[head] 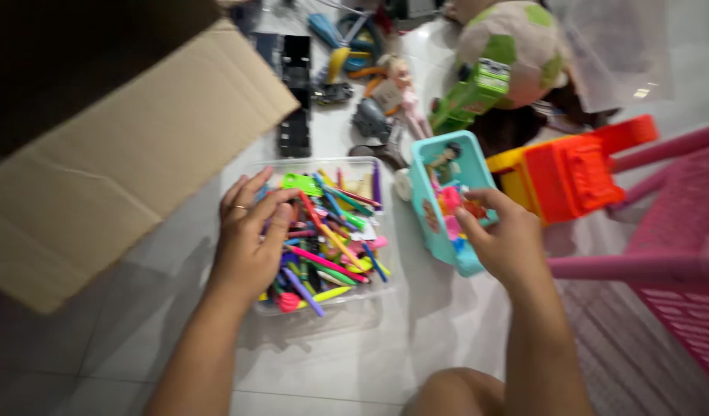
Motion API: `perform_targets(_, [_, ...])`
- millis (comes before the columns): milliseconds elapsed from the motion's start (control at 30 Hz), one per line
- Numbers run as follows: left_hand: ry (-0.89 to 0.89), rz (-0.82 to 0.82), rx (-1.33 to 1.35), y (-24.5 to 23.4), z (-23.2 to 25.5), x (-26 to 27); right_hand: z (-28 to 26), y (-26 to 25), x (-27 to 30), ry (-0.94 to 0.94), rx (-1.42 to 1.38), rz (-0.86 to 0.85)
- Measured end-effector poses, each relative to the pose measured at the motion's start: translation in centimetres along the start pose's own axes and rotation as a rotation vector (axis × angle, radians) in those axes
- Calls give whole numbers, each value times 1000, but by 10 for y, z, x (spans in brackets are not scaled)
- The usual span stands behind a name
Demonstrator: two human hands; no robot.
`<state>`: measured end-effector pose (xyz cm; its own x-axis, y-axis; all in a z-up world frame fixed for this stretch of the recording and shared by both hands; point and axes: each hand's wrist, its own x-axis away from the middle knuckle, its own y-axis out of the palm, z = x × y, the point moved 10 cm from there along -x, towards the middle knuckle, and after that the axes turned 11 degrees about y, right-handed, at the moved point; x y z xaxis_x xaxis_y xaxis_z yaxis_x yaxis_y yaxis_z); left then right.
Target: The person sits on the floor and sorts various toys and stationery items from a cardboard box into plastic containers and baskets. They handle a black plastic object, colored markers, and a pink toy hairbrush, placing them into designated storage areas.
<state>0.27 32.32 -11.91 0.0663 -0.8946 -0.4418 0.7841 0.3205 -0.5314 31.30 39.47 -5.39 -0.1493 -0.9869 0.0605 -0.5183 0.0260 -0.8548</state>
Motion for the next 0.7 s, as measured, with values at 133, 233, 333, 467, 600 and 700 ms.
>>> perform_targets(133, [-77,14,-103,-9,-23,7,-31,4,13,-134,-1,127])
perform_targets(233, [-169,-73,-216,-6,-36,9,-69,56,25,-274,-104,-36])
perform_targets(333, [-295,-163,-231,5,-43,17,-108,101,40,-484,-152,-107])
perform_targets(467, [-328,-176,-198,7,-45,21,-118,140,27,-425,57,-214])
perform_targets(600, [-248,-101,-185,0,-39,18,-120,151,23,-376,156,-252])
perform_targets(700, [-281,-133,-188,6,-41,20,-115,152,26,-348,156,-234])
